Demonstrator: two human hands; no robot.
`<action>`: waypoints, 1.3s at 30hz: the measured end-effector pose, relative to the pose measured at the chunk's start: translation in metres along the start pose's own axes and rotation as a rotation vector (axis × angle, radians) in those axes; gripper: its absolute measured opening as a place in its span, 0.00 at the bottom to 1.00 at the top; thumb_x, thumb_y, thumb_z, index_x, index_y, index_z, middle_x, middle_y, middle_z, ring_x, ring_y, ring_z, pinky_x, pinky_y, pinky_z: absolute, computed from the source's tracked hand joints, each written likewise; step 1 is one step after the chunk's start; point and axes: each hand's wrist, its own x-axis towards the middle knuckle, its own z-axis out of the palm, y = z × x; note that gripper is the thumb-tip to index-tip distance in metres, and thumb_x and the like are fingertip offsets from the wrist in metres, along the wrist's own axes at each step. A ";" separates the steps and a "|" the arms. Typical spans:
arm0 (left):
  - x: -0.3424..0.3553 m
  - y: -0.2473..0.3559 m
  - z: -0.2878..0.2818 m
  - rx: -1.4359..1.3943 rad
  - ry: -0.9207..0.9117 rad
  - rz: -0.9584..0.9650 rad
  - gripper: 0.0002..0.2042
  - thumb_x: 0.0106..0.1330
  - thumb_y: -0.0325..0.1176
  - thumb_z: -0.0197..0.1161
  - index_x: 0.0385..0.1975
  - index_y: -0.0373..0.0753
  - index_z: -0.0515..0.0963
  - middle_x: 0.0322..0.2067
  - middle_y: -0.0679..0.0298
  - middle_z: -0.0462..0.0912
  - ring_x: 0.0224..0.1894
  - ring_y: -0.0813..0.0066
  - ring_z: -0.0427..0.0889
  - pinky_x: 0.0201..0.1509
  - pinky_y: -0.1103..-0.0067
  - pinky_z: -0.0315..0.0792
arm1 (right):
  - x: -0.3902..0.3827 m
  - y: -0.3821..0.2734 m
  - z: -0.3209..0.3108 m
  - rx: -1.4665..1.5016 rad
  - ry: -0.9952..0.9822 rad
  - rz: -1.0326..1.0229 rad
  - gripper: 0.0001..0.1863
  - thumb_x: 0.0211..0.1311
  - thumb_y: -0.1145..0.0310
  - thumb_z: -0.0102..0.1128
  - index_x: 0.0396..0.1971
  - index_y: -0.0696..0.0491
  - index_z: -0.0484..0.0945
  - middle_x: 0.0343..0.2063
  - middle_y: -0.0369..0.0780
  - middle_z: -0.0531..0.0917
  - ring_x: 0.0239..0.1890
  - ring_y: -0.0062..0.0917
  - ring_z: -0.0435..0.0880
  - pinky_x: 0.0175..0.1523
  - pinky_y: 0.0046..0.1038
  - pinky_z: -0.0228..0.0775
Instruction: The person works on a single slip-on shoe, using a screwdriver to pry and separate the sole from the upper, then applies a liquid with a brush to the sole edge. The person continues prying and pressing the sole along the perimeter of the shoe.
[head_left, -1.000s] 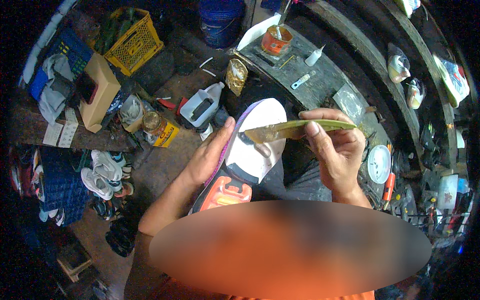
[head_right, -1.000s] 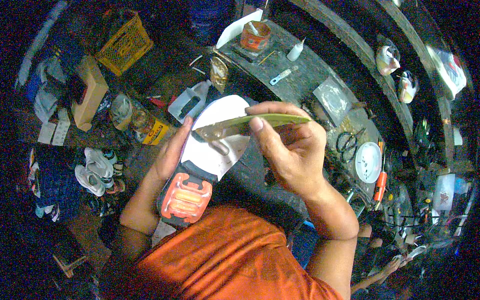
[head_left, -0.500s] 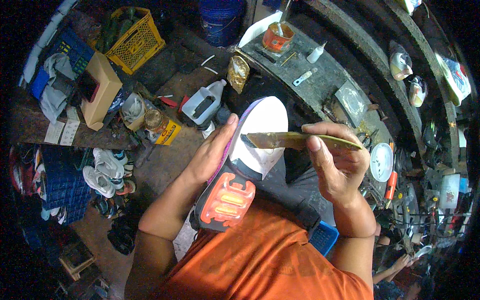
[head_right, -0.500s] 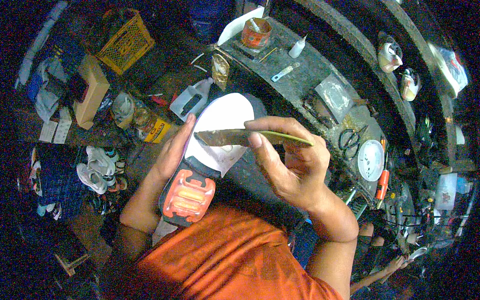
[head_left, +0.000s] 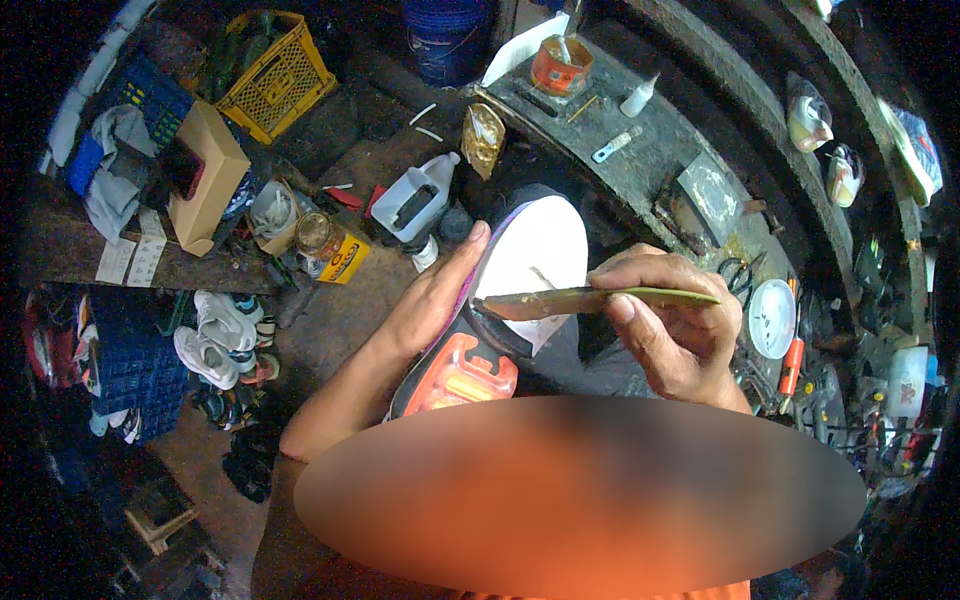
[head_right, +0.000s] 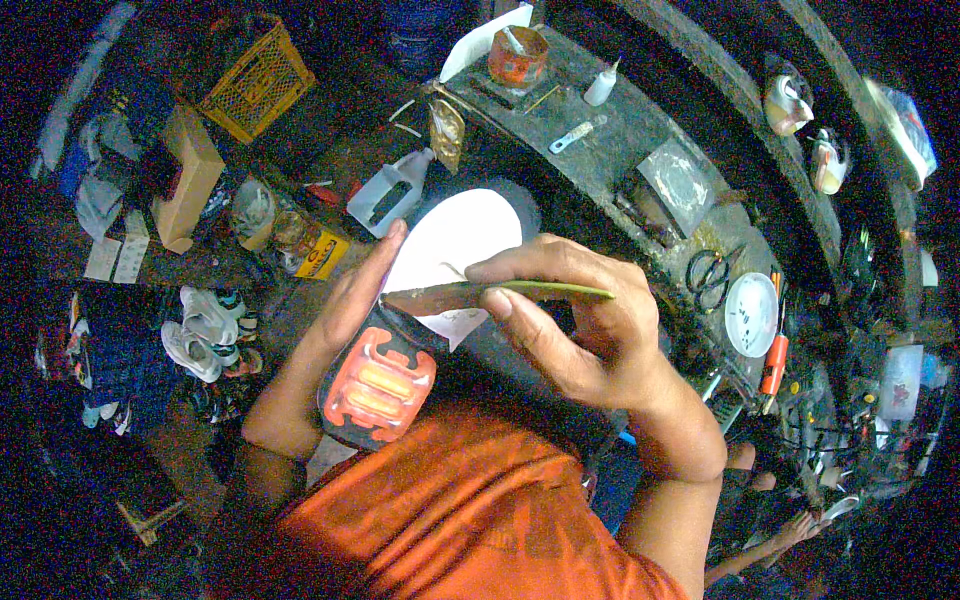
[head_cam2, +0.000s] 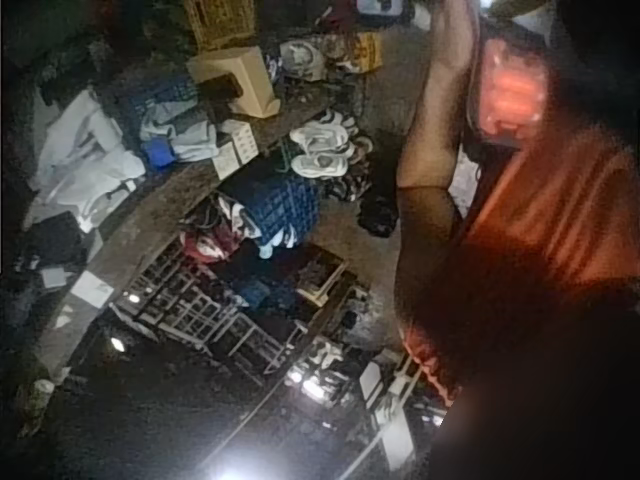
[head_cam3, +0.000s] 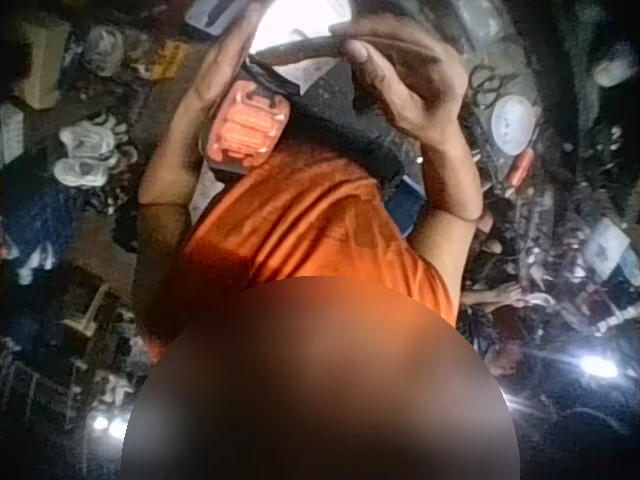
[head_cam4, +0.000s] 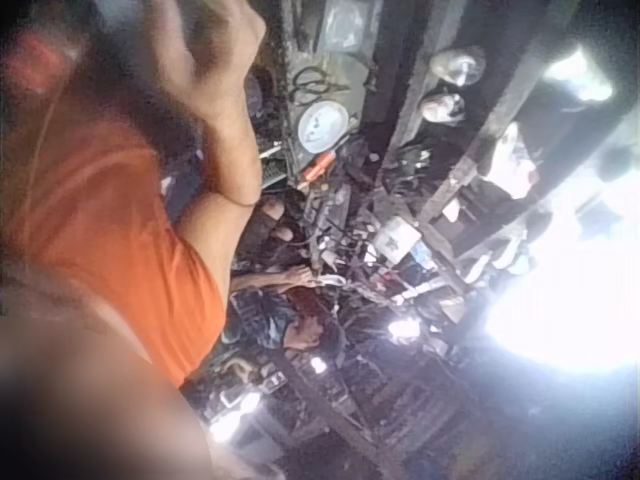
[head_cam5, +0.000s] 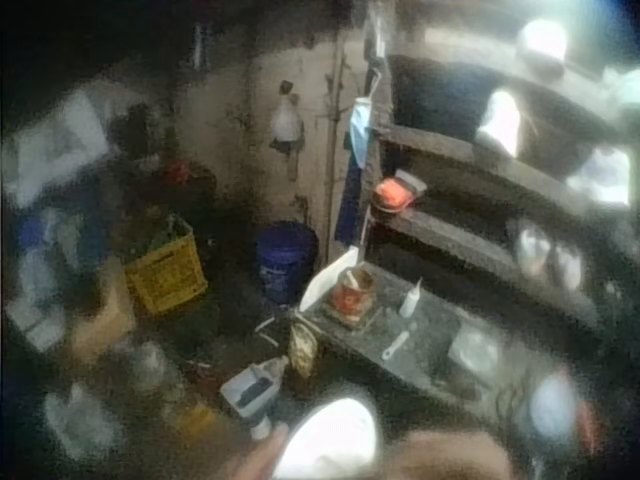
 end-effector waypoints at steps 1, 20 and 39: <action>0.000 -0.001 0.000 0.018 -0.021 0.012 0.34 0.85 0.58 0.39 0.71 0.30 0.70 0.61 0.51 0.82 0.59 0.68 0.85 0.65 0.73 0.79 | 0.001 0.001 -0.002 0.002 -0.023 -0.008 0.09 0.68 0.77 0.68 0.46 0.61 0.87 0.36 0.45 0.90 0.37 0.31 0.91 0.42 0.29 0.81; -0.015 -0.006 0.014 -0.071 -0.102 -0.037 0.29 0.79 0.41 0.57 0.76 0.40 0.64 0.60 0.56 0.80 0.46 0.70 0.87 0.35 0.77 0.84 | 0.001 0.007 -0.032 0.136 -0.219 0.048 0.08 0.69 0.70 0.70 0.43 0.59 0.89 0.38 0.43 0.91 0.42 0.32 0.92 0.49 0.33 0.82; 0.006 -0.017 -0.017 -0.636 -0.379 -0.379 0.34 0.80 0.60 0.49 0.70 0.35 0.68 0.52 0.45 0.86 0.34 0.50 0.91 0.33 0.59 0.90 | -0.032 0.003 -0.049 0.072 -0.027 -0.084 0.09 0.59 0.74 0.72 0.37 0.61 0.88 0.35 0.46 0.90 0.39 0.40 0.91 0.48 0.39 0.83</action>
